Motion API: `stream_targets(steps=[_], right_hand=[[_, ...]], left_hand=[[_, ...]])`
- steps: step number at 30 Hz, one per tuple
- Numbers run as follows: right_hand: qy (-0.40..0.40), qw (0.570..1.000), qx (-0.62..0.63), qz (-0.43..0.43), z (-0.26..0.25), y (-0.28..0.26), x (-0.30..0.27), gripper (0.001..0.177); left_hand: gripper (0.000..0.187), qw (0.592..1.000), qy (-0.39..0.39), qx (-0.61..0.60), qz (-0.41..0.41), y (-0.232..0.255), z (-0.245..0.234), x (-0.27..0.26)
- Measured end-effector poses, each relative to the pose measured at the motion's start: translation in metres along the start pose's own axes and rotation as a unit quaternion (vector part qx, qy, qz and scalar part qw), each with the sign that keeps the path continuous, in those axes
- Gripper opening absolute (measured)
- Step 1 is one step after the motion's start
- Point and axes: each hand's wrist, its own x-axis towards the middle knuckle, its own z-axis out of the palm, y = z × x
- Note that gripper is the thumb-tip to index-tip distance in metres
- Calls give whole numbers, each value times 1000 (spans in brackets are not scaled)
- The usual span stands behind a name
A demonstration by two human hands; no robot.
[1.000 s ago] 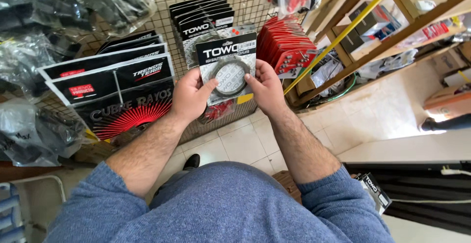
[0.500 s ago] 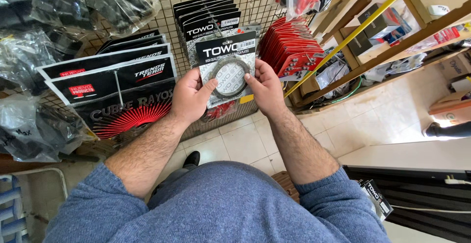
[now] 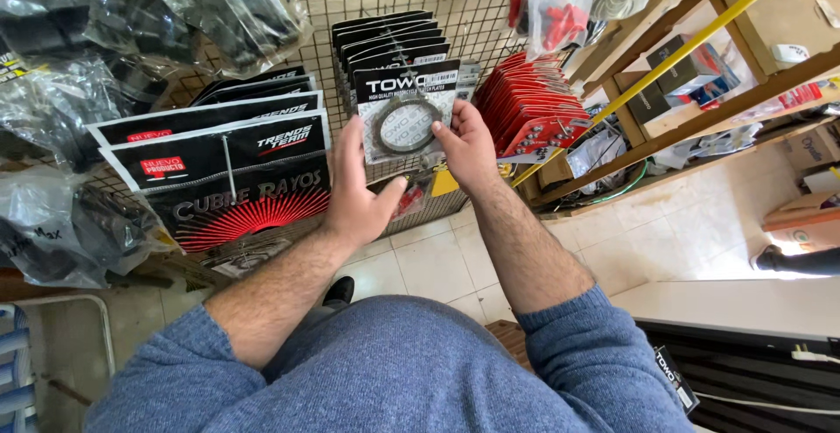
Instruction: The person cleans motorcycle clutch plate packaging using a cloth, wiping both the front and back of several individual packages before placing them on a wooden surface.
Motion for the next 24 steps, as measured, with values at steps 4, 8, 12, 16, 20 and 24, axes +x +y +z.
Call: stream_targets(steps=[4, 8, 12, 16, 20, 24], right_hand=[[17, 1000, -21, -14, 1, 24, 19, 37], [45, 998, -27, -19, 14, 15, 17, 38], [66, 998, -19, -7, 12, 30, 23, 34], [85, 992, -97, 0, 0, 34, 1, 35], [49, 953, -280, 109, -41, 38, -68, 27], [23, 963, -97, 249, -91, 64, -200, 30]], left_hand=[[86, 991, -85, 84, -56, 19, -10, 9], [98, 987, -104, 99, -79, -8, -5, 19], [100, 985, -112, 116, -63, -10, -3, 14], [105, 986, -122, 104, -53, 11, 0, -4], [100, 980, -189, 51, -33, 31, 5, -31], [70, 951, -307, 10, 33, -47, 23, -64]])
